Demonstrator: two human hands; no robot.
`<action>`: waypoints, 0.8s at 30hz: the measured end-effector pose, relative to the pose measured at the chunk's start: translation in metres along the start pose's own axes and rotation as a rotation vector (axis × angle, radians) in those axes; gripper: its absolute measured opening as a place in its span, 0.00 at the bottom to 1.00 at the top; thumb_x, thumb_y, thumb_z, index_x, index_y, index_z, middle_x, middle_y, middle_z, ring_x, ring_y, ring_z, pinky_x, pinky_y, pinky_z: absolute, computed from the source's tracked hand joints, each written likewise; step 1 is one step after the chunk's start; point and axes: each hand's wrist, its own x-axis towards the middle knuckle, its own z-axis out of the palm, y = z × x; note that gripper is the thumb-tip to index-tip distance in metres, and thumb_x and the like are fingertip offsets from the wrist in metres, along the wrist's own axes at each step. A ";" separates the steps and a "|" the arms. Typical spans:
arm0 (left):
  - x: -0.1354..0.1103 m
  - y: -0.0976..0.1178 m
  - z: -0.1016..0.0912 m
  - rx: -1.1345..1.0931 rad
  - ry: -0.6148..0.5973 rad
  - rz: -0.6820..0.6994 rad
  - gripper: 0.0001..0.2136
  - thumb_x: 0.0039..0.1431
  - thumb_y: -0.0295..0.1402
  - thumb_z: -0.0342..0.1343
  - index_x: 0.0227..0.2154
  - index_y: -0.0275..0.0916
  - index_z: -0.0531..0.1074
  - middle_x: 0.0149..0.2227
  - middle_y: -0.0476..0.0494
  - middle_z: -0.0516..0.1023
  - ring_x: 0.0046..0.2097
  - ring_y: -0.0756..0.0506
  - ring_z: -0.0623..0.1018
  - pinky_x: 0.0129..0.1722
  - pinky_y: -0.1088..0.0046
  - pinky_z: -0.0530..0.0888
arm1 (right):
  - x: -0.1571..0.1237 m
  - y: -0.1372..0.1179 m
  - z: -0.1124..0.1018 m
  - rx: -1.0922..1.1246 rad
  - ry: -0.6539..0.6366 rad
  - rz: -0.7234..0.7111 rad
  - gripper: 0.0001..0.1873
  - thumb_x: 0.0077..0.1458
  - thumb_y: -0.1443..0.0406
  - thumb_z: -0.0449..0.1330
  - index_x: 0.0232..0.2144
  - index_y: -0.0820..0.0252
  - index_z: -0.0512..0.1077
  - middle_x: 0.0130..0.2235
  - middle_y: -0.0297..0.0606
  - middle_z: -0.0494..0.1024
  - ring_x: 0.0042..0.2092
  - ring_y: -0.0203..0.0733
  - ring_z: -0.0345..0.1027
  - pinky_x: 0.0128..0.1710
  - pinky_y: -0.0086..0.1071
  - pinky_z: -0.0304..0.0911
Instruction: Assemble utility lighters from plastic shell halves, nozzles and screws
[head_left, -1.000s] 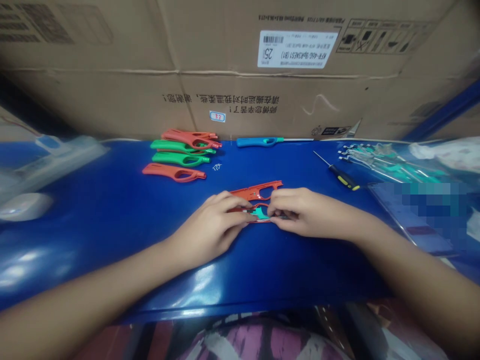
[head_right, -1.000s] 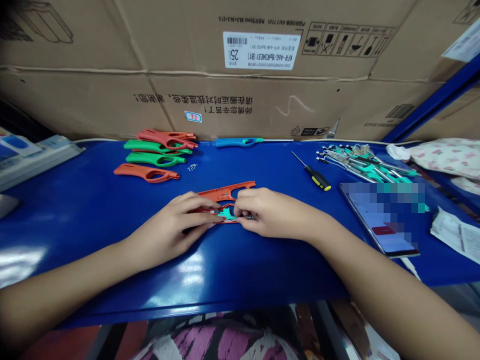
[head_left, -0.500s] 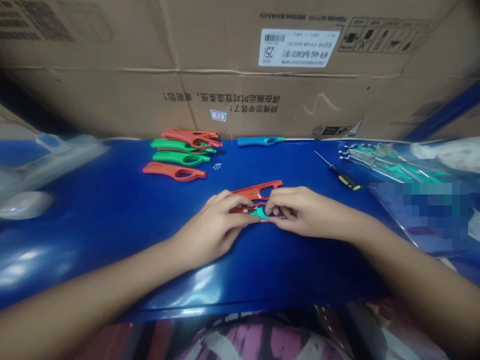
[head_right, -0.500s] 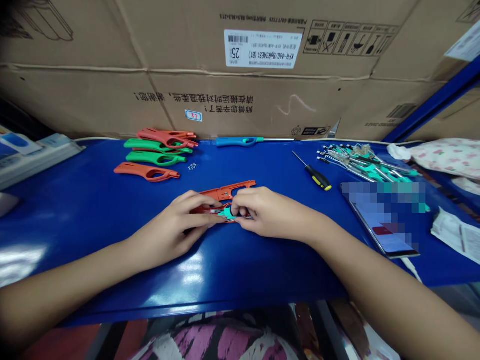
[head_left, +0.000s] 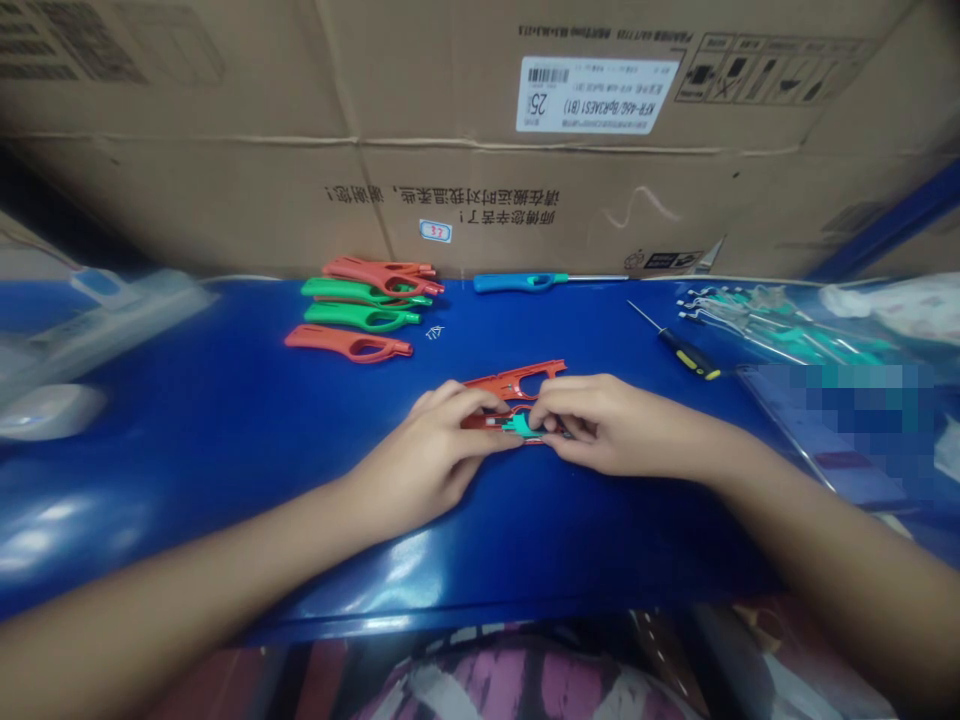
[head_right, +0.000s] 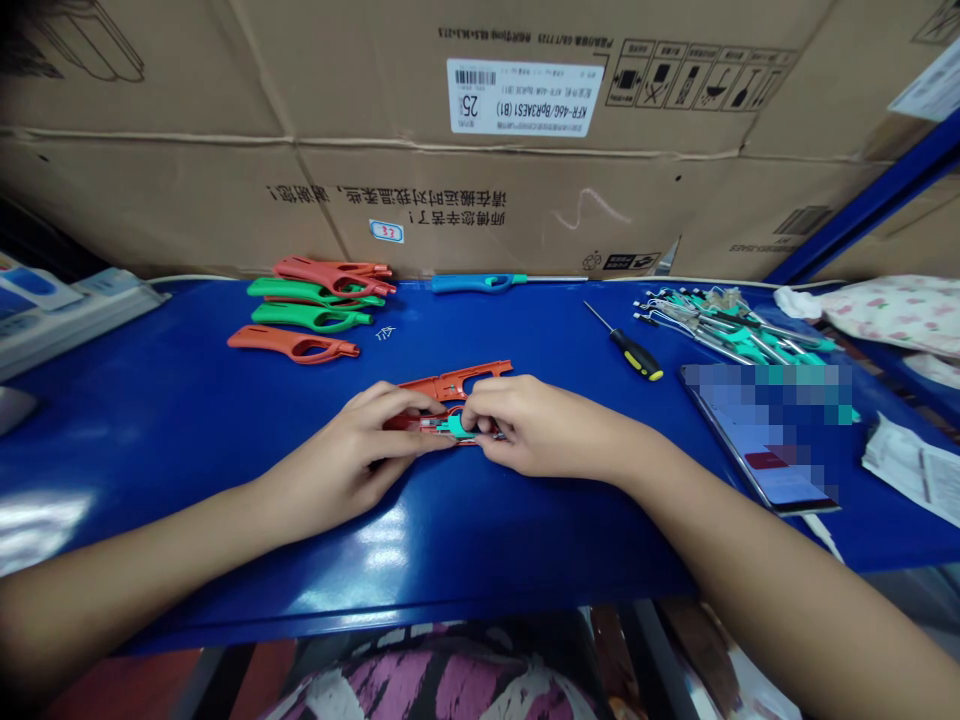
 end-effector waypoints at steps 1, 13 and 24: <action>0.000 0.000 0.000 -0.002 0.002 -0.003 0.18 0.67 0.24 0.49 0.52 0.50 0.77 0.52 0.41 0.73 0.51 0.41 0.71 0.50 0.59 0.70 | 0.000 0.000 0.000 0.003 -0.001 0.003 0.08 0.54 0.75 0.57 0.36 0.62 0.71 0.33 0.33 0.70 0.30 0.31 0.58 0.30 0.26 0.54; -0.001 -0.006 -0.001 0.018 0.071 0.054 0.12 0.67 0.28 0.53 0.47 0.43 0.79 0.52 0.42 0.78 0.50 0.42 0.76 0.50 0.62 0.73 | 0.001 -0.002 -0.002 0.094 0.016 0.053 0.09 0.51 0.76 0.56 0.33 0.59 0.66 0.29 0.27 0.67 0.27 0.29 0.56 0.26 0.23 0.52; 0.003 0.002 -0.017 0.071 0.011 0.023 0.09 0.67 0.30 0.53 0.46 0.40 0.76 0.44 0.47 0.82 0.45 0.45 0.79 0.46 0.67 0.75 | 0.001 0.000 -0.003 0.077 0.032 0.129 0.04 0.56 0.71 0.58 0.34 0.60 0.70 0.25 0.27 0.66 0.25 0.30 0.56 0.25 0.24 0.51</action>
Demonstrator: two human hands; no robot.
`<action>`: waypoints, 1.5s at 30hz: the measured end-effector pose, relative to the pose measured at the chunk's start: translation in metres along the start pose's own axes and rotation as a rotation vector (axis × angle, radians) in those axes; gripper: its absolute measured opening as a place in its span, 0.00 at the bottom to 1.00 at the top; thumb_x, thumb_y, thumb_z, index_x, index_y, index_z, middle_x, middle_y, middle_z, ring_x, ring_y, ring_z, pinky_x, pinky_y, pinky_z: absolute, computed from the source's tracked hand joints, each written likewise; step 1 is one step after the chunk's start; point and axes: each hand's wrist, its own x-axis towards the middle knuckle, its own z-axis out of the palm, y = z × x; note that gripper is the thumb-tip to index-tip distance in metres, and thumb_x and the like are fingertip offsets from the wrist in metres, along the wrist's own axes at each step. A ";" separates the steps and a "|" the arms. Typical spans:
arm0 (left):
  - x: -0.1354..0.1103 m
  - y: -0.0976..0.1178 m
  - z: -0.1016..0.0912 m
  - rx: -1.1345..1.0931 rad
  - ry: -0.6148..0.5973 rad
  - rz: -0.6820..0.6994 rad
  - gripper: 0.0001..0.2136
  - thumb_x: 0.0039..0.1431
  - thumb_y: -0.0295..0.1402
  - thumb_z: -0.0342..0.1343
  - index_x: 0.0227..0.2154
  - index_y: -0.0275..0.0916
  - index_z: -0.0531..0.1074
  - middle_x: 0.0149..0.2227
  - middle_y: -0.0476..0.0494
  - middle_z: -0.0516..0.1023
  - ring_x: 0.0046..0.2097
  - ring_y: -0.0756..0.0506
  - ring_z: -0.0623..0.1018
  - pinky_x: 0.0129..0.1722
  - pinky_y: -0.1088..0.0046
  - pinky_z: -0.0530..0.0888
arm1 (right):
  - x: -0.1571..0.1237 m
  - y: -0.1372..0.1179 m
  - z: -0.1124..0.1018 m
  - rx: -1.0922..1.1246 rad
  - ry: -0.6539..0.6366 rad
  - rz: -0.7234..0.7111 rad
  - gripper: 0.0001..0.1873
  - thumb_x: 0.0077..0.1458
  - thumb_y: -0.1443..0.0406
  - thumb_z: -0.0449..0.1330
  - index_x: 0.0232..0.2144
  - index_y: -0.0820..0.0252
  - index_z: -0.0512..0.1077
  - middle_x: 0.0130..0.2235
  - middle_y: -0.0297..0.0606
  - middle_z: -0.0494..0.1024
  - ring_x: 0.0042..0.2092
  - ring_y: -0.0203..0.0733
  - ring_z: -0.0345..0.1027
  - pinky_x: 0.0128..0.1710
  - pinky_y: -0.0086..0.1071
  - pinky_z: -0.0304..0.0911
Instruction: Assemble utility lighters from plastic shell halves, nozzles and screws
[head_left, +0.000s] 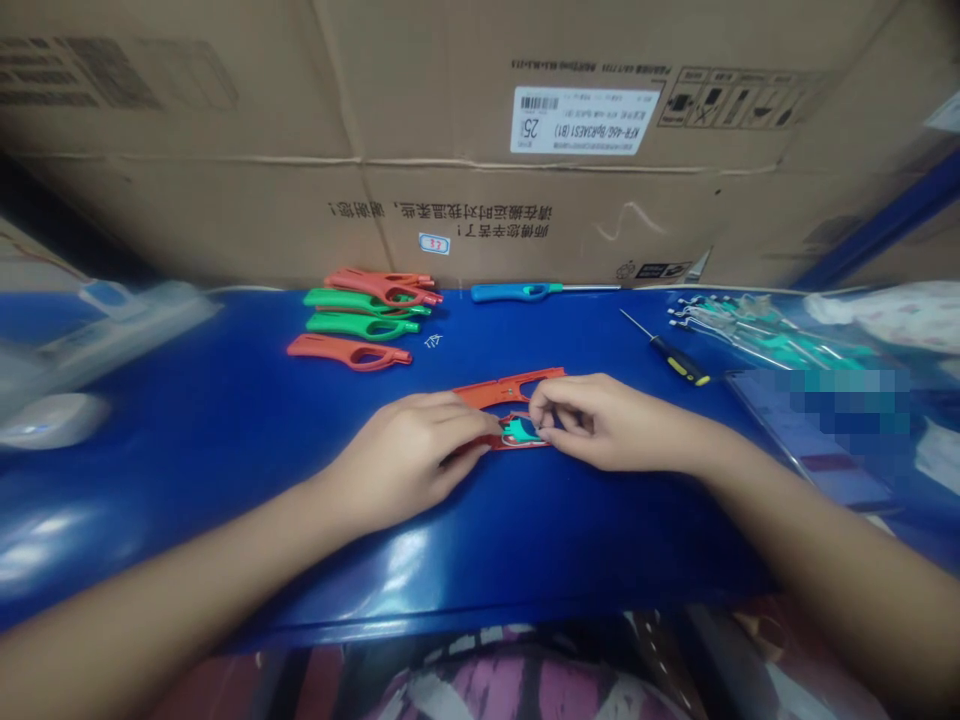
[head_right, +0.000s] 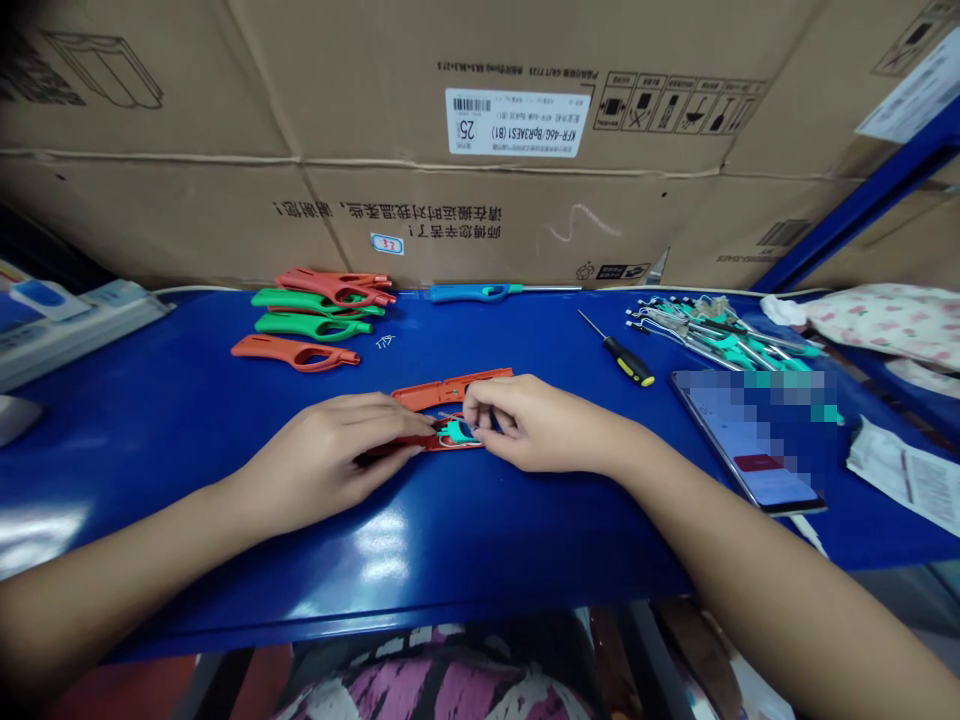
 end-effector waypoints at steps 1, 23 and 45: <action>0.000 0.000 0.000 0.020 -0.008 -0.007 0.09 0.68 0.30 0.52 0.46 0.40 0.76 0.43 0.46 0.81 0.45 0.45 0.79 0.45 0.66 0.75 | 0.000 0.000 0.000 0.001 0.003 0.004 0.02 0.57 0.70 0.58 0.34 0.60 0.70 0.24 0.27 0.66 0.25 0.30 0.56 0.25 0.24 0.51; -0.001 0.001 -0.012 0.071 -0.248 0.047 0.10 0.70 0.31 0.45 0.47 0.38 0.69 0.48 0.39 0.75 0.49 0.41 0.75 0.50 0.62 0.73 | 0.010 -0.004 0.008 0.333 0.041 0.324 0.13 0.48 0.61 0.68 0.28 0.60 0.68 0.24 0.26 0.65 0.25 0.29 0.55 0.24 0.26 0.50; -0.006 0.004 -0.013 0.106 -0.159 0.226 0.12 0.70 0.30 0.46 0.50 0.39 0.71 0.50 0.41 0.78 0.54 0.43 0.75 0.54 0.62 0.73 | -0.007 0.036 -0.051 -0.008 0.433 0.437 0.20 0.56 0.67 0.54 0.50 0.63 0.73 0.32 0.35 0.73 0.26 0.33 0.61 0.27 0.28 0.58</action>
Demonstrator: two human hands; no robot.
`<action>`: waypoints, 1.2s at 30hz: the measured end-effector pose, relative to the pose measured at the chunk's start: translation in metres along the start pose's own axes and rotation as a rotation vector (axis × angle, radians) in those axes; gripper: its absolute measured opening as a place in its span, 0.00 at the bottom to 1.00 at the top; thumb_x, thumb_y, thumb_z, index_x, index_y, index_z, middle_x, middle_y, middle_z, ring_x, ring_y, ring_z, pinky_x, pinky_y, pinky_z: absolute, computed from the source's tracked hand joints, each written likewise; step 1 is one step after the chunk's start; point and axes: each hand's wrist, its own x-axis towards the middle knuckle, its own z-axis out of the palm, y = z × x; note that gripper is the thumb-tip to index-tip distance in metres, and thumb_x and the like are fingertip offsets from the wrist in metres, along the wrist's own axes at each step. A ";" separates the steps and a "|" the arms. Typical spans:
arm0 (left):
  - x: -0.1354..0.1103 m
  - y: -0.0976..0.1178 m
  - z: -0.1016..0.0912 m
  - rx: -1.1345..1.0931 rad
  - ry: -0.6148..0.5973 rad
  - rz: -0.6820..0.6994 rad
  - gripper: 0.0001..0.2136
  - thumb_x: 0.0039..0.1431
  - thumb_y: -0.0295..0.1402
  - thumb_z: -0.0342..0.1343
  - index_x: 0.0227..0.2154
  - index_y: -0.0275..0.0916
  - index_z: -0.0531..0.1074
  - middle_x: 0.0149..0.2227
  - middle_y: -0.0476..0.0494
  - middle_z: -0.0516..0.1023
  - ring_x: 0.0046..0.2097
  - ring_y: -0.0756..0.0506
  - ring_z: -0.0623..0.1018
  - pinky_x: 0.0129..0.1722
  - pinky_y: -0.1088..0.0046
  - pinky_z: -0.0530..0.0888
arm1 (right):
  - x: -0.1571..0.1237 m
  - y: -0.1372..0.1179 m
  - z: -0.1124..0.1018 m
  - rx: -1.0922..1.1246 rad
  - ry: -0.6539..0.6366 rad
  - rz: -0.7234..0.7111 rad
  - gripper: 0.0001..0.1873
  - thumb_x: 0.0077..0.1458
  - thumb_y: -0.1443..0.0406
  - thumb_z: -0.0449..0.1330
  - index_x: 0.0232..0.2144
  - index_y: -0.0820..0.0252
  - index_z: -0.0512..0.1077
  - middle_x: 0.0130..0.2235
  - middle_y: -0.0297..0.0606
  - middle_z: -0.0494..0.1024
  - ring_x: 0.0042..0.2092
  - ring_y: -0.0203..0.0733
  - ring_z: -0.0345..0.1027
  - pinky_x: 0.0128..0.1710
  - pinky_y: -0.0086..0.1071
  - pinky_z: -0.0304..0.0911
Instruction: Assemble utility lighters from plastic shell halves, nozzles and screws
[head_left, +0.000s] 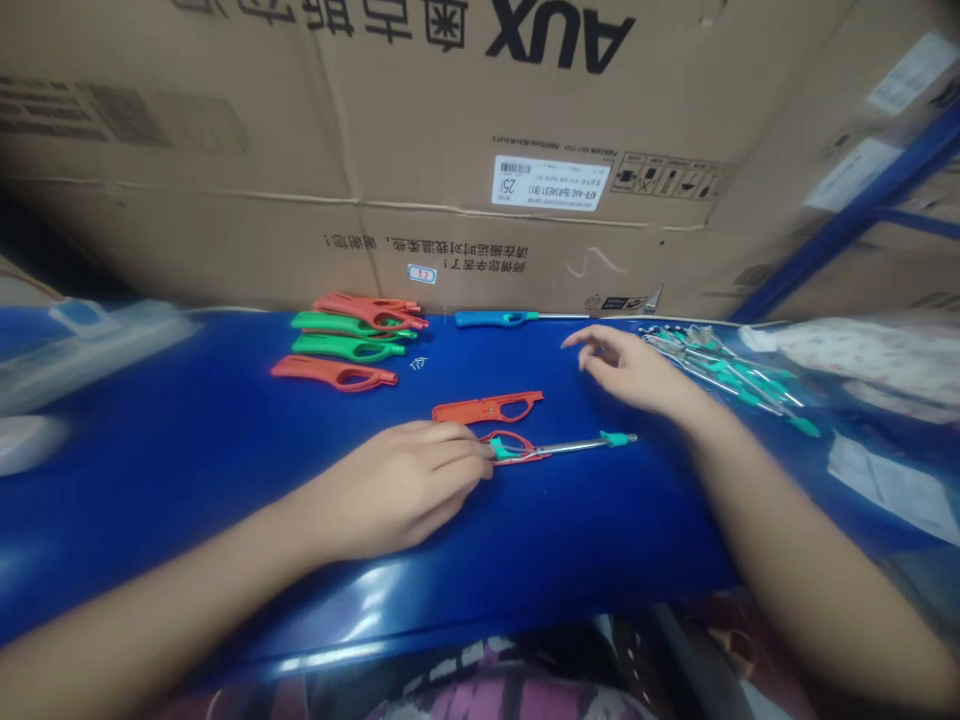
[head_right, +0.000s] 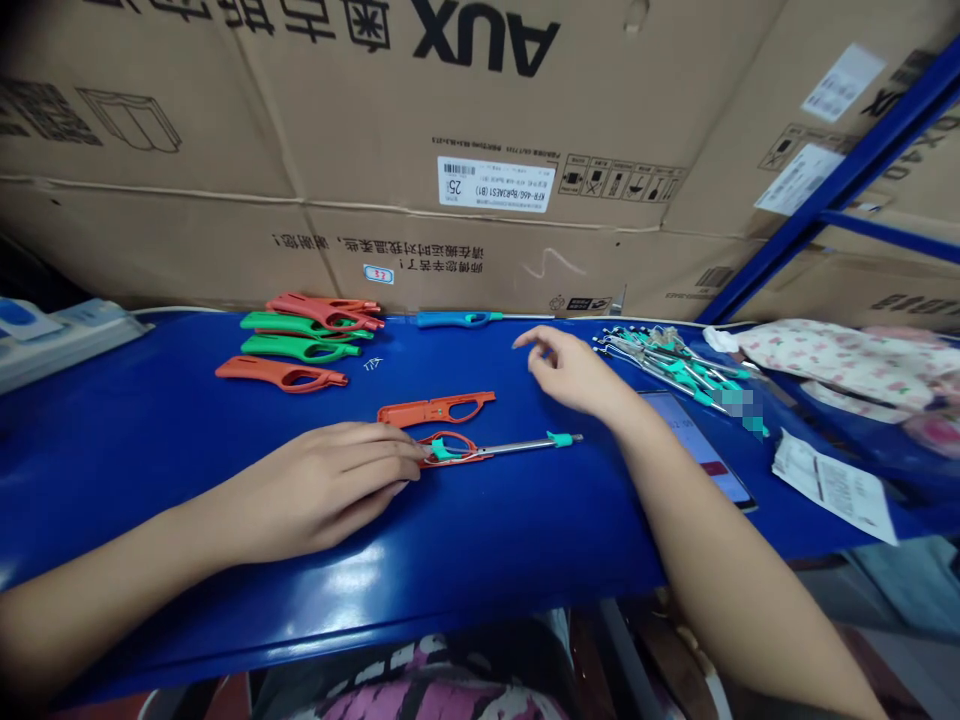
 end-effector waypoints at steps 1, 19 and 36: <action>-0.001 0.001 -0.001 0.006 0.012 0.014 0.12 0.70 0.30 0.46 0.51 0.38 0.71 0.50 0.41 0.78 0.53 0.43 0.75 0.54 0.63 0.73 | 0.003 0.005 -0.009 -0.157 0.054 0.031 0.21 0.54 0.69 0.55 0.51 0.62 0.73 0.39 0.40 0.76 0.31 0.35 0.66 0.31 0.28 0.61; 0.004 -0.001 -0.003 0.142 0.003 -0.226 0.10 0.65 0.36 0.54 0.46 0.39 0.71 0.43 0.42 0.78 0.44 0.39 0.74 0.43 0.60 0.72 | 0.029 0.100 -0.066 -0.825 0.058 0.552 0.13 0.52 0.67 0.60 0.41 0.62 0.79 0.45 0.53 0.80 0.45 0.54 0.75 0.35 0.35 0.62; 0.003 0.000 -0.008 0.089 0.047 -0.313 0.10 0.65 0.34 0.53 0.47 0.40 0.72 0.42 0.41 0.79 0.43 0.40 0.77 0.40 0.63 0.74 | 0.017 0.047 -0.076 -0.794 -0.104 0.517 0.05 0.44 0.67 0.68 0.23 0.62 0.74 0.29 0.47 0.78 0.34 0.50 0.73 0.32 0.38 0.62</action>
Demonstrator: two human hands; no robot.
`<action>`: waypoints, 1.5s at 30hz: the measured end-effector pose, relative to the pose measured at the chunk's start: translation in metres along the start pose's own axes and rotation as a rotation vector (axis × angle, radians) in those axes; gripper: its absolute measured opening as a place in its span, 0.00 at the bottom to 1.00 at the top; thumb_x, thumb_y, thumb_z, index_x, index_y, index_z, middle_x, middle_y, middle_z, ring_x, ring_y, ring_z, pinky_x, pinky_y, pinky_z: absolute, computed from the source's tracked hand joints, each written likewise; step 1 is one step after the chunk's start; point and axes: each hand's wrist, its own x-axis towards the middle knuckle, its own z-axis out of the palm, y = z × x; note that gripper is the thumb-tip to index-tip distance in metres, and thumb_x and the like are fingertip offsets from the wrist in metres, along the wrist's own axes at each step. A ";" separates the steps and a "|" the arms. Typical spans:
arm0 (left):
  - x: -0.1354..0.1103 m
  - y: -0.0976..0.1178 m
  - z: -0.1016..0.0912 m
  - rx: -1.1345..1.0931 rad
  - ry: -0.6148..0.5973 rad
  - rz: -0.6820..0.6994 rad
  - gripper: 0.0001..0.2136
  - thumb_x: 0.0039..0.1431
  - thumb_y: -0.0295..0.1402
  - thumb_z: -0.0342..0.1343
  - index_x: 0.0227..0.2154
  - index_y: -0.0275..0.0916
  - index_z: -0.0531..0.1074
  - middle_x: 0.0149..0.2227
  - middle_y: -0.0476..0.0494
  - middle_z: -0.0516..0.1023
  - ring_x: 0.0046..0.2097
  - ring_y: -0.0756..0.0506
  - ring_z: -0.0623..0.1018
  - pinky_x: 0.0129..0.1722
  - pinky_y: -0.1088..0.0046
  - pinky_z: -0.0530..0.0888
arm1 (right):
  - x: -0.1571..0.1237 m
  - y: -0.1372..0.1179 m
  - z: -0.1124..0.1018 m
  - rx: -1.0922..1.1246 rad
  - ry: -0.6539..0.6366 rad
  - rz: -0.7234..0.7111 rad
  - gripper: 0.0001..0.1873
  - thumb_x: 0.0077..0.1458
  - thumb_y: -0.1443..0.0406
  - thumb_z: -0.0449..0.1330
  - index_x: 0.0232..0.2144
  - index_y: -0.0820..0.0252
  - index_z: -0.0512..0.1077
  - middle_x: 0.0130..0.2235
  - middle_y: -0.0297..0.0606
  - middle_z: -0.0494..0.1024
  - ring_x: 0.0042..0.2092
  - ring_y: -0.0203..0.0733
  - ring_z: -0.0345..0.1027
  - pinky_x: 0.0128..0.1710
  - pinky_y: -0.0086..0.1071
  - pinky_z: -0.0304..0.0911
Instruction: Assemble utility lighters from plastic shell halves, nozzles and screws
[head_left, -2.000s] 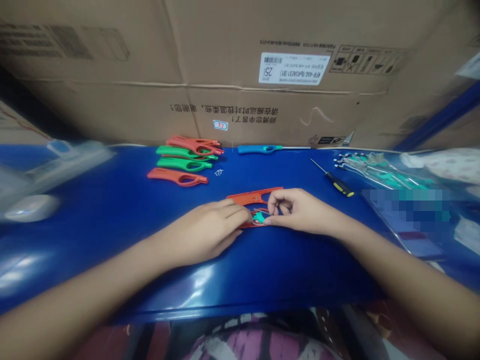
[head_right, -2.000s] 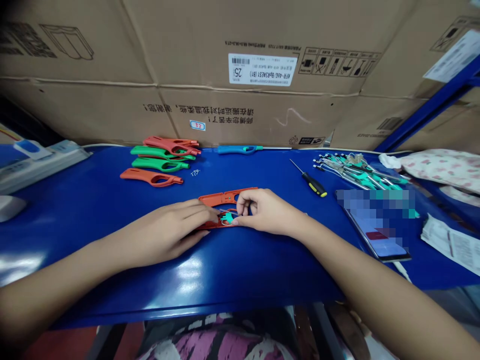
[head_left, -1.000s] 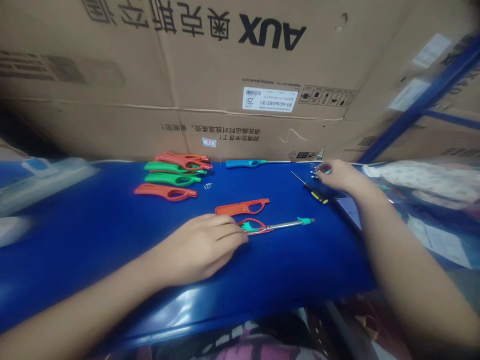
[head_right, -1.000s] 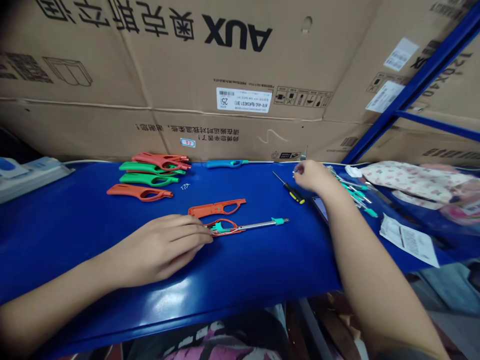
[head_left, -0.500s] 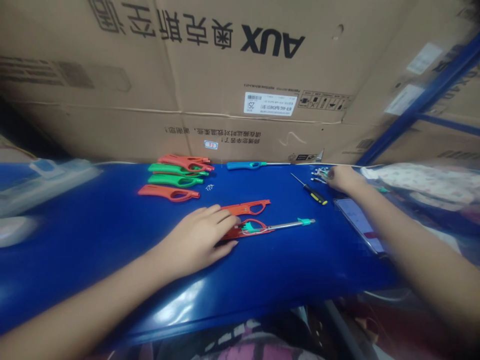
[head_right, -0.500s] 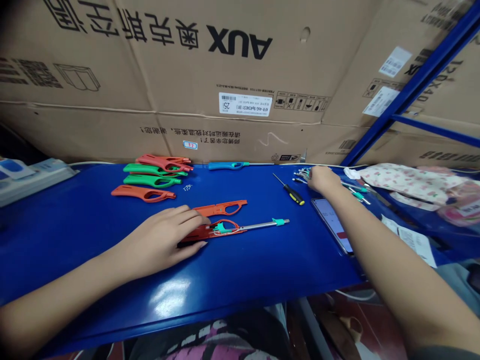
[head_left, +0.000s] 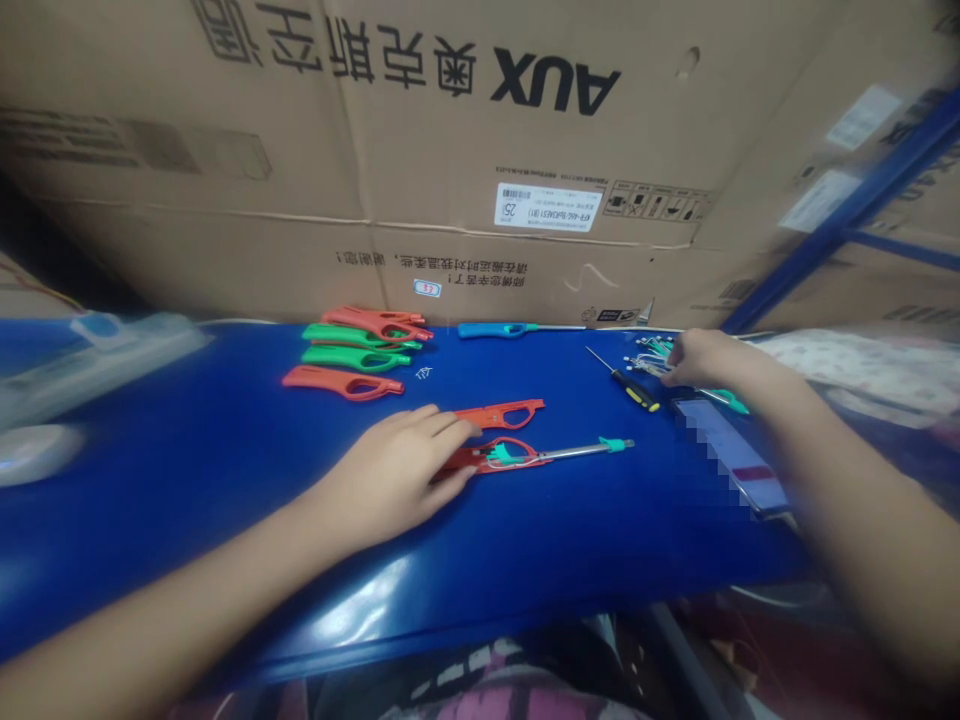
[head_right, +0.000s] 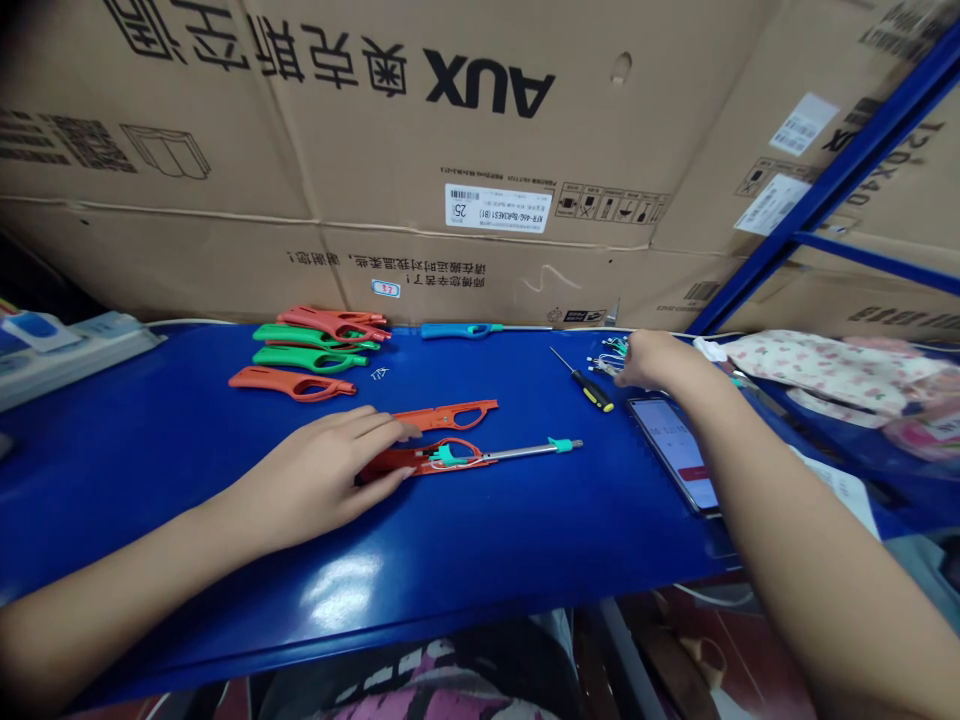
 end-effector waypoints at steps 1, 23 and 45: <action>0.000 0.000 0.000 -0.009 0.012 -0.012 0.10 0.66 0.34 0.53 0.47 0.39 0.72 0.42 0.40 0.79 0.43 0.40 0.77 0.41 0.62 0.74 | -0.006 -0.002 -0.003 0.015 0.001 -0.009 0.06 0.43 0.68 0.67 0.22 0.61 0.73 0.28 0.46 0.77 0.32 0.49 0.73 0.31 0.38 0.63; 0.004 0.016 0.016 -0.934 0.399 -0.242 0.06 0.63 0.32 0.60 0.39 0.37 0.80 0.47 0.43 0.82 0.50 0.44 0.81 0.50 0.71 0.78 | -0.122 -0.145 0.047 1.223 -0.036 -0.967 0.09 0.55 0.62 0.65 0.37 0.60 0.76 0.41 0.41 0.78 0.34 0.35 0.72 0.30 0.28 0.69; -0.002 0.011 0.011 -0.433 0.189 -0.039 0.11 0.68 0.29 0.52 0.49 0.37 0.75 0.41 0.43 0.76 0.40 0.49 0.75 0.40 0.74 0.72 | -0.116 -0.135 0.047 1.285 0.016 -0.989 0.11 0.64 0.63 0.57 0.31 0.61 0.71 0.32 0.34 0.70 0.30 0.32 0.63 0.27 0.27 0.60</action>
